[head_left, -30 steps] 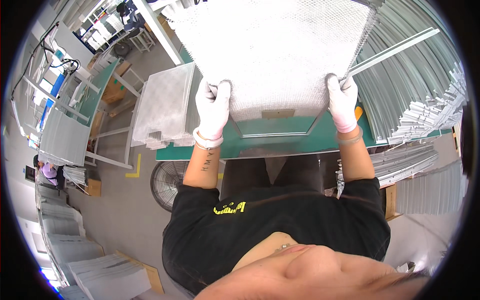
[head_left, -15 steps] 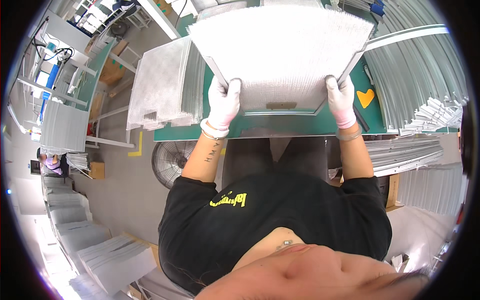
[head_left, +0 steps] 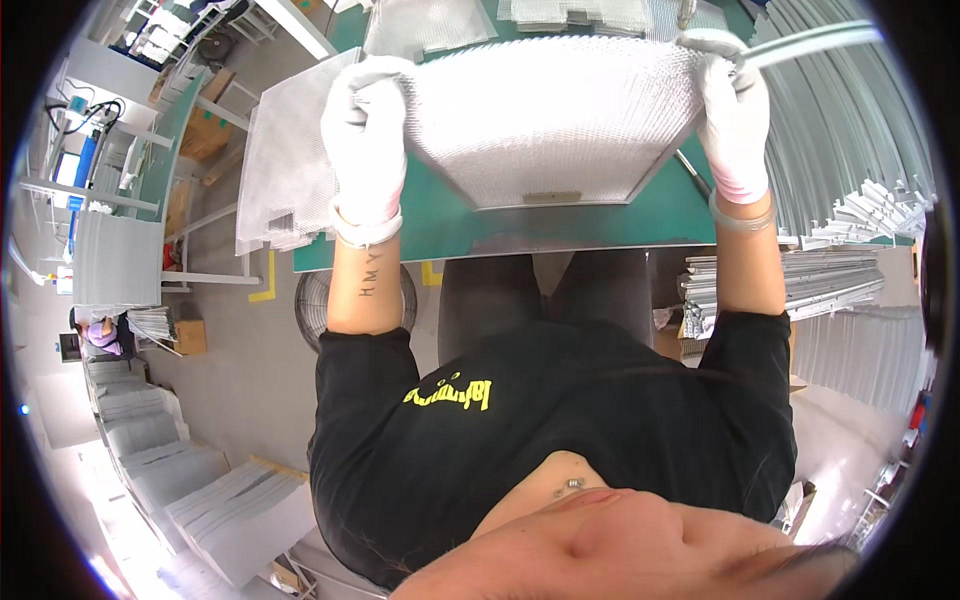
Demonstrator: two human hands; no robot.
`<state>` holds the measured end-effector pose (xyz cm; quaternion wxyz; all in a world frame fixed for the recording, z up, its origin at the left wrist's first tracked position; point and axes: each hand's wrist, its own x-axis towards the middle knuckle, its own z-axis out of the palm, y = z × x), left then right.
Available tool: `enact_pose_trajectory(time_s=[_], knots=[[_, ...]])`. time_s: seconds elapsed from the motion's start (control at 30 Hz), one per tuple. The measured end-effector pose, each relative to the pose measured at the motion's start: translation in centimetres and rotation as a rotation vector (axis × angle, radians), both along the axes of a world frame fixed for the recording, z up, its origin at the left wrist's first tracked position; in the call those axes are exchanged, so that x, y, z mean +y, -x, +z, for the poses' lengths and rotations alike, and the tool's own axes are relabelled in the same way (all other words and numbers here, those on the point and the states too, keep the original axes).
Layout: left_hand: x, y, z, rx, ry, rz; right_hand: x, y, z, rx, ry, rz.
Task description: The person assembles metal frames by inserting white mesh sheets into metal profiles. They use a hammer to tap the mesh into place and a power drill to secure the components. The person handles the mesh and frames one at a time, stacking the finished units on the table.
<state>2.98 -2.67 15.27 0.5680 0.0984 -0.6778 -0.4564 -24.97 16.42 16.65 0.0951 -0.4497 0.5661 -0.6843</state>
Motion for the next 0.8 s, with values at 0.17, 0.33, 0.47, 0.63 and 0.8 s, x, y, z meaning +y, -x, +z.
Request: enact_pose_trajectory(time_s=[0.17, 0.33, 0.47, 0.63, 0.8], knots=[[4.2, 1.4, 0.5, 0.011, 0.165, 0.235, -0.6, -0.9, -1.4, 0.257, 0.204, -0.262], [4.4, -2.5, -2.6, 0.062, 0.007, -0.813, 5.2, -3.2, -3.3, 0.099, 0.448, 0.3], [4.3, -3.4, -8.4, -0.776, 0.388, -0.775, 9.6, -3.9, -5.1, 0.38, 0.449, 0.595], [2.0, -1.6, -12.9, -0.977, 0.573, -0.575, 11.9, -4.8, -4.0, 0.553, 0.277, 0.676], [0.5, -3.0, -13.8, -1.145, 0.629, -0.383, 11.4, -5.5, -4.0, 0.448, 0.301, 0.673]])
